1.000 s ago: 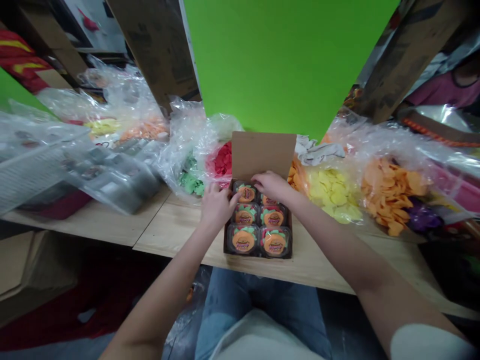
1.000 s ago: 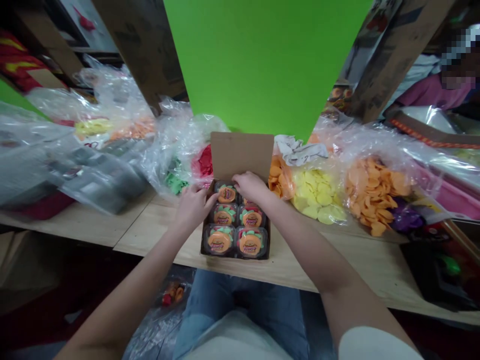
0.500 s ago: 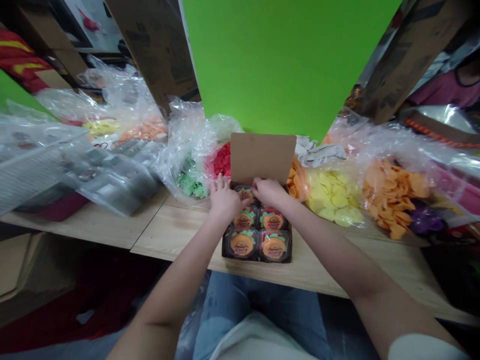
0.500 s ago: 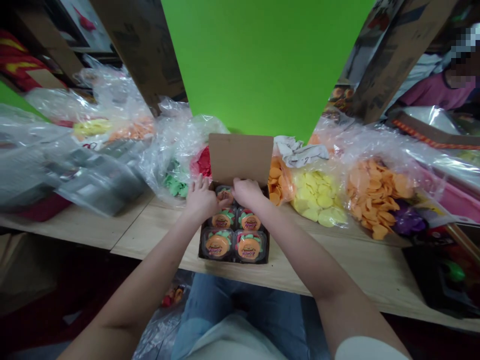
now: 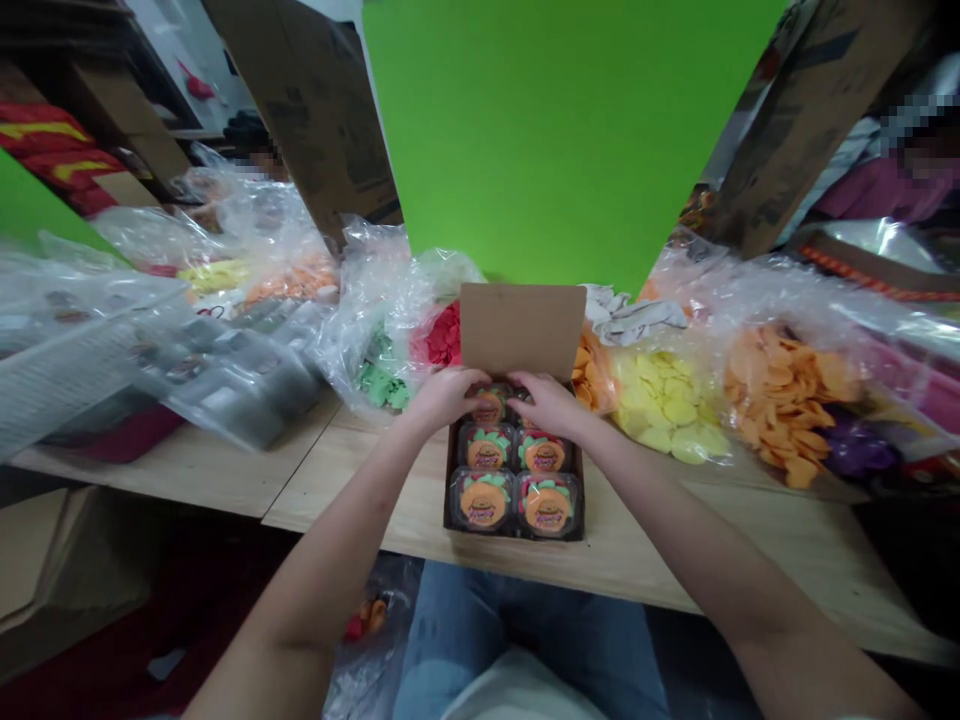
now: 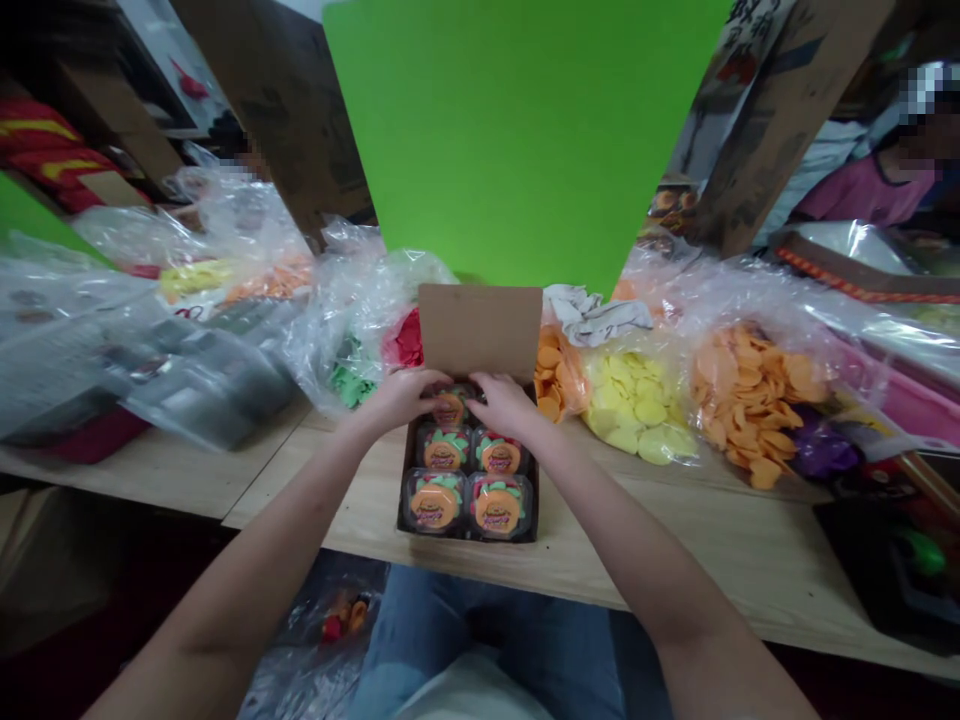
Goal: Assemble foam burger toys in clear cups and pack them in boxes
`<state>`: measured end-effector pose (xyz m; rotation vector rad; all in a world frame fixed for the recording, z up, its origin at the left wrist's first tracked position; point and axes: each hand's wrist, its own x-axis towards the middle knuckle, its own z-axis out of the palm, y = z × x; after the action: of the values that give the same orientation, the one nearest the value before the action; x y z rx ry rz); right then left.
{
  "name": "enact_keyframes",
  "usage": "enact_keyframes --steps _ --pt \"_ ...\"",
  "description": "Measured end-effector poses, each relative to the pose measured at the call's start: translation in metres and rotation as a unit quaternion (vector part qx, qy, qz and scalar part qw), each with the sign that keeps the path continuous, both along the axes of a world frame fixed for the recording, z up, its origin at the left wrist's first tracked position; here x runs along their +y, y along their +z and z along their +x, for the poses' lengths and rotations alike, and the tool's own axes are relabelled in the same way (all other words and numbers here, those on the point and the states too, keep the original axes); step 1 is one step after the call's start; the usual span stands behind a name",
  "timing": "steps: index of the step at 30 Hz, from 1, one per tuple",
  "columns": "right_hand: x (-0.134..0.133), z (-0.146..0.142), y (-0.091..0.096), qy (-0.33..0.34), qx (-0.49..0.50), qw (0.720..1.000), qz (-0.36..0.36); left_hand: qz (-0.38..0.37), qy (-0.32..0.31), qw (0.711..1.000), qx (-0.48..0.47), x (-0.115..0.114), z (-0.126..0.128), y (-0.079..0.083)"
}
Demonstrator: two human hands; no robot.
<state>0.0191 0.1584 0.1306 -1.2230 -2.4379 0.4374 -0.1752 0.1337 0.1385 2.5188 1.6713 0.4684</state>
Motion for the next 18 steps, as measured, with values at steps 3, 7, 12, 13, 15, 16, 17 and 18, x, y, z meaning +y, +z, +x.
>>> enact_keyframes --steps 3,7,12,13,15,16,17,18 --pt "-0.004 0.009 0.005 -0.021 0.04 0.998 0.052 -0.015 -0.016 1.0 0.018 0.007 -0.001 0.0" --pt "-0.036 0.04 0.011 -0.041 0.084 0.991 0.094 0.024 -0.006 0.998 -0.066 -0.017 -0.01 -0.008" --pt "-0.109 0.078 -0.03 -0.112 0.191 0.974 0.046 0.044 0.138 0.923 -0.356 -0.11 -0.011 -0.057" --pt "-0.122 0.079 -0.046 -0.141 0.228 0.963 0.005 0.013 0.167 0.902 -0.398 -0.129 -0.004 -0.07" --pt "-0.142 0.074 -0.078 -0.22 0.316 0.918 -0.089 -0.036 0.194 0.882 -0.429 -0.157 0.015 -0.093" --pt "-0.148 0.069 -0.092 -0.252 0.356 0.89 -0.131 -0.035 0.199 0.881 -0.428 -0.165 0.024 -0.103" --pt "-0.152 0.062 -0.103 -0.274 0.388 0.865 -0.161 -0.021 0.201 0.884 -0.421 -0.169 0.033 -0.11" --pt "-0.154 0.055 -0.111 -0.286 0.413 0.846 -0.179 0.003 0.201 0.887 -0.415 -0.17 0.039 -0.115"
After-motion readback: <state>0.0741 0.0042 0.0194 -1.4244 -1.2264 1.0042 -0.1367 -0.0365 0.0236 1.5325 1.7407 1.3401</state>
